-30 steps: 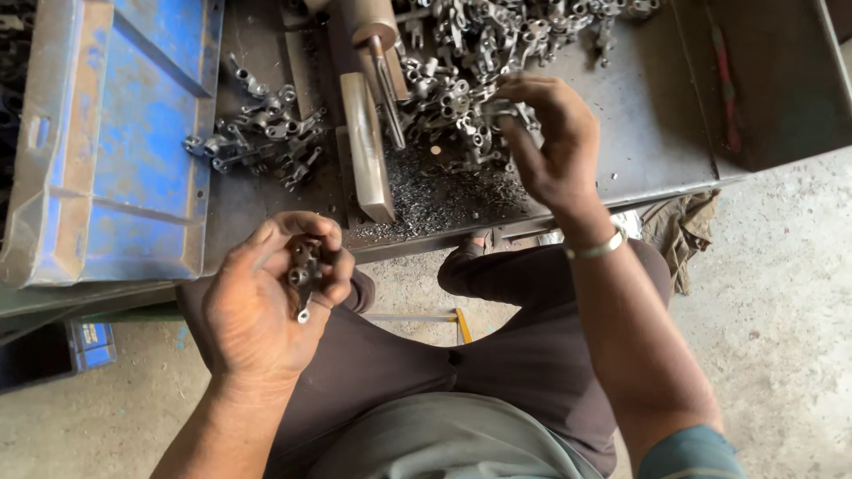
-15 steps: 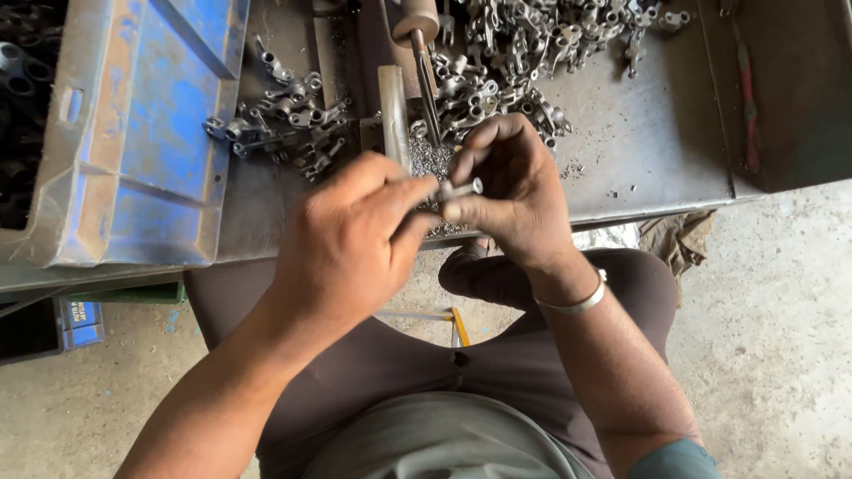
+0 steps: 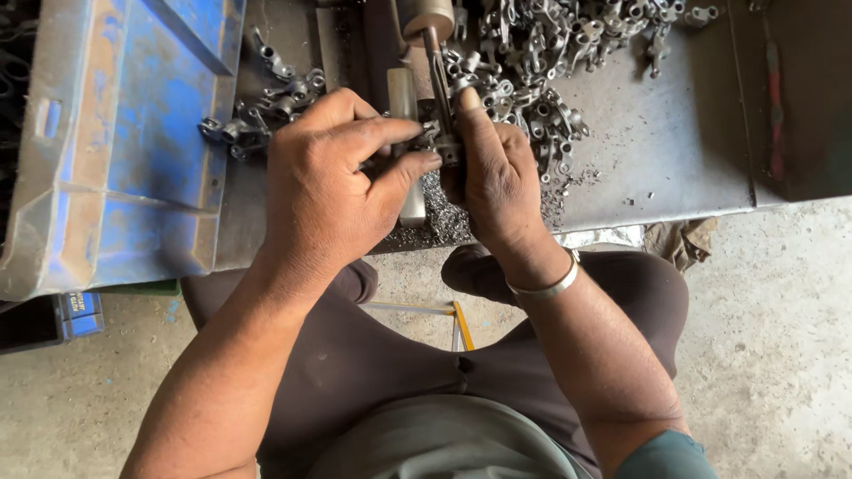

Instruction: The person repeatedly picks up small metal parts and presses them against a rotating grinding wheel to smooth or deburr surfaces. Finished parts are placed into a blue bin while new parts are taken from a pile on the workbench. The process continues in a steady cycle of pick, grind, and place.

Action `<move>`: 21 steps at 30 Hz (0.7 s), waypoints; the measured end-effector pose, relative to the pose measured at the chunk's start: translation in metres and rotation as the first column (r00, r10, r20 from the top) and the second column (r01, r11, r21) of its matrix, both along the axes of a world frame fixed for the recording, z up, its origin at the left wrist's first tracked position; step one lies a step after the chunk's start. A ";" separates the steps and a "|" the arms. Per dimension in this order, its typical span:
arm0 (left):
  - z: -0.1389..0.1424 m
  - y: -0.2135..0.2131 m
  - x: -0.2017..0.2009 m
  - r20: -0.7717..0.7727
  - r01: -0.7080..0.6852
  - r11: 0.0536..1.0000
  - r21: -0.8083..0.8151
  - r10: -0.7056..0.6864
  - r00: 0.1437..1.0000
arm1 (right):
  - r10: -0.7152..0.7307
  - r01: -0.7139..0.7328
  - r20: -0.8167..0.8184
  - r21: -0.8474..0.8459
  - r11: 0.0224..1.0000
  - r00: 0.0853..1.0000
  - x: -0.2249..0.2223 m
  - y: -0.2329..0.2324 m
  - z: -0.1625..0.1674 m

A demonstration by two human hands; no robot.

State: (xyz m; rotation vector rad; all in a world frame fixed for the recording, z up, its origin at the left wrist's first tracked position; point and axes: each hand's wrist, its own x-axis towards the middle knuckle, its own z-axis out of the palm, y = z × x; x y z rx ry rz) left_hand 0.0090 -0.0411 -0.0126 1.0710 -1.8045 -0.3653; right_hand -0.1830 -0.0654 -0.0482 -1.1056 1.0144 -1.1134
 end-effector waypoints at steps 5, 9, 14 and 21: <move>0.000 -0.007 -0.004 -0.016 -0.052 0.995 -0.081 0.051 0.999 | 0.018 -0.025 -0.032 -0.257 0.966 0.999 0.007 -0.018 0.000; 0.005 -0.011 -0.008 0.001 -0.080 0.989 -0.121 0.081 0.997 | -0.012 0.015 0.028 -0.096 0.995 1.000 0.014 -0.024 -0.009; 0.006 -0.017 -0.009 0.016 -0.102 0.985 -0.139 0.105 0.994 | -0.036 0.010 0.175 0.145 0.989 0.984 0.019 -0.029 -0.010; 0.016 0.035 -0.008 0.107 0.068 0.996 -0.051 -0.062 0.992 | 0.061 -0.093 0.201 0.154 0.984 0.978 -0.004 0.036 0.000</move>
